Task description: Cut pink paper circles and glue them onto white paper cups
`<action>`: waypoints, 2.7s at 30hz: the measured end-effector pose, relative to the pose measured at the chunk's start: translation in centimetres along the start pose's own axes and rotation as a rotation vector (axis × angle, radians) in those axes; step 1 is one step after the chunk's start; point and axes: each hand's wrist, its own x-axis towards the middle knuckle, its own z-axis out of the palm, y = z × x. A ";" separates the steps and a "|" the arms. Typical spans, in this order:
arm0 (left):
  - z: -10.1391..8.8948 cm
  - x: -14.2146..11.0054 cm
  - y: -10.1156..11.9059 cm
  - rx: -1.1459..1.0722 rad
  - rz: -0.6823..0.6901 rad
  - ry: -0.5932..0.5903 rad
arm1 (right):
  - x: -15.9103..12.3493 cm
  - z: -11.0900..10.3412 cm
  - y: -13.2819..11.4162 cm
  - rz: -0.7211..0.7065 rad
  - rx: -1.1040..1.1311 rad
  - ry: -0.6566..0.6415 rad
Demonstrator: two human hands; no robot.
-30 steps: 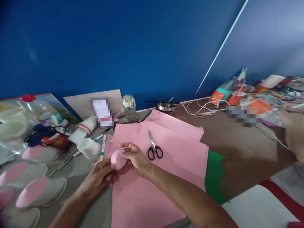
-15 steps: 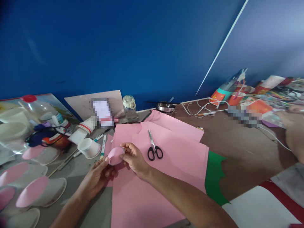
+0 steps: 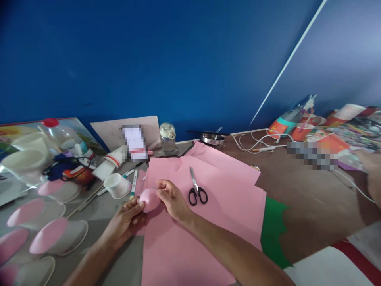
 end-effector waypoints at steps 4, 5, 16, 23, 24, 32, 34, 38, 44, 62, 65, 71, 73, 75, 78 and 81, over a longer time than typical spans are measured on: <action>-0.2 0.0 0.1 -0.081 0.058 -0.012 | -0.1 -0.8 -0.8 -0.332 -0.393 -0.063; -0.3 0.1 0.2 -0.102 0.070 -0.010 | -0.1 -0.9 -1.0 -0.395 -0.458 -0.088; -0.5 0.2 0.8 -0.074 0.172 -0.032 | 0.1 -0.8 -3.1 -0.518 -0.943 -0.374; -1.3 0.9 0.6 -0.064 0.254 -0.029 | 0.9 1.2 -5.2 -0.308 -1.093 -0.517; -1.3 0.9 0.6 -0.070 0.256 -0.028 | 1.0 1.4 -5.2 -0.288 -1.100 -0.525; -1.5 1.0 0.4 -0.022 0.283 -0.034 | 2.7 0.5 -6.4 -0.114 -1.035 -0.535; -1.4 1.2 0.2 0.023 0.299 -0.018 | 3.9 -0.5 -6.1 -0.024 -0.964 -0.498; -1.4 1.6 -0.2 0.114 0.335 0.041 | 6.4 -1.9 -4.1 0.023 -0.781 -0.272; -1.3 1.2 0.8 0.083 0.461 0.192 | 8.1 -0.3 -1.8 -0.117 -0.685 -0.124; -5.9 1.3 4.2 0.500 0.953 0.819 | 9.4 3.6 2.2 -0.463 -0.785 -0.087; -6.6 2.3 3.4 0.769 0.973 0.866 | 9.3 3.5 2.5 -0.496 -0.778 -0.078; -7.5 3.8 2.0 1.057 0.984 0.834 | 9.2 3.8 2.8 -0.647 -0.975 -0.103; -7.9 4.2 1.7 1.082 0.964 0.819 | 9.1 3.8 2.8 -0.656 -1.068 -0.148; -8.2 4.5 1.4 1.086 0.930 0.802 | 9.0 3.8 2.9 -0.639 -1.142 -0.194; -8.6 4.9 1.4 1.075 0.905 0.780 | 9.1 3.7 3.1 -0.610 -1.214 -0.245; -8.6 4.9 1.5 1.062 0.883 0.768 | 9.2 3.7 3.3 -0.604 -1.234 -0.248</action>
